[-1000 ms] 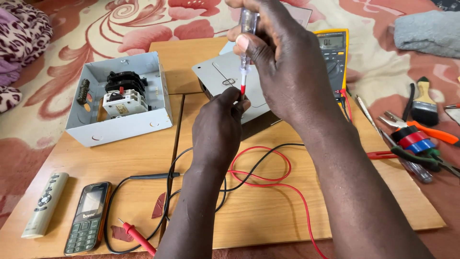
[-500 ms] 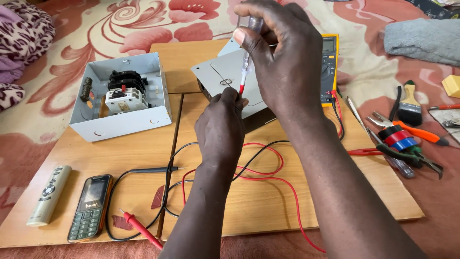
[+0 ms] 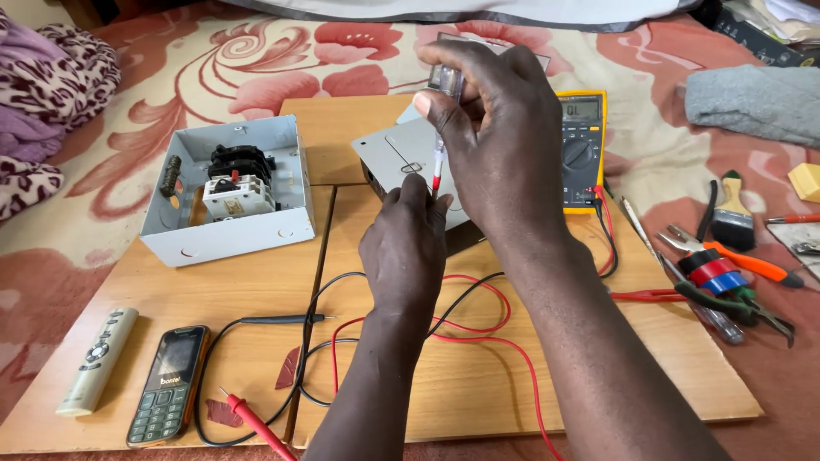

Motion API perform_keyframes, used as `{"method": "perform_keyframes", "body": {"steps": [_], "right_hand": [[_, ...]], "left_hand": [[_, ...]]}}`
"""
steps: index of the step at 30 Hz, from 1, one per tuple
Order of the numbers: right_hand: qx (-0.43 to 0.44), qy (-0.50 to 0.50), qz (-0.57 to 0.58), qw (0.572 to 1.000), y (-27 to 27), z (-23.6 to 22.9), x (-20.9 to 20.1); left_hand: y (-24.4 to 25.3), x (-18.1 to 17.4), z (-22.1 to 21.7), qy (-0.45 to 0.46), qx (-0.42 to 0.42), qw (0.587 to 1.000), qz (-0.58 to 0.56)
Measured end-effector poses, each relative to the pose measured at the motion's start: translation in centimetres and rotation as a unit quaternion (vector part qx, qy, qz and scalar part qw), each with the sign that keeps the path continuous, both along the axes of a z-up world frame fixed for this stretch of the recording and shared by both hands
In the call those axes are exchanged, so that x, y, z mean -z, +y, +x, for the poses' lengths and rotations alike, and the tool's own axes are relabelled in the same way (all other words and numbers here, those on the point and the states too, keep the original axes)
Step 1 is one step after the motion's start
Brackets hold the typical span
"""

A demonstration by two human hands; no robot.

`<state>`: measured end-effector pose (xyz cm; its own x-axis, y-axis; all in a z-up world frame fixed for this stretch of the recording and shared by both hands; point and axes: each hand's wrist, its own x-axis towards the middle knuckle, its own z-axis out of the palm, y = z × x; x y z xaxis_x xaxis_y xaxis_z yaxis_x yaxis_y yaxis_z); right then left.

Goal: Unscrewing the cover of an electrical distribution box and using a multimeter to test the internal circuit breakers.

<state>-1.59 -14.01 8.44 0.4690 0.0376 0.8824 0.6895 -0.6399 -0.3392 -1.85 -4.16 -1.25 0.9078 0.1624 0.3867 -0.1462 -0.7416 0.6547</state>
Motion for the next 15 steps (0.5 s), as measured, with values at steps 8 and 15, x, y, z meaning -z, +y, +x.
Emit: {"method": "perform_keyframes", "body": {"steps": [8, 15], "right_hand": [[-0.068, 0.095, -0.003, 0.993, -0.2, -0.9, -0.6], [-0.029, 0.204, 0.013, 0.978, -0.5, -1.1, 2.4]], "left_hand": [[-0.6, -0.5, -0.7, 0.020, 0.012, 0.999, -0.039], [-0.4, -1.5, -1.7, 0.045, -0.009, 0.997, -0.063]]}}
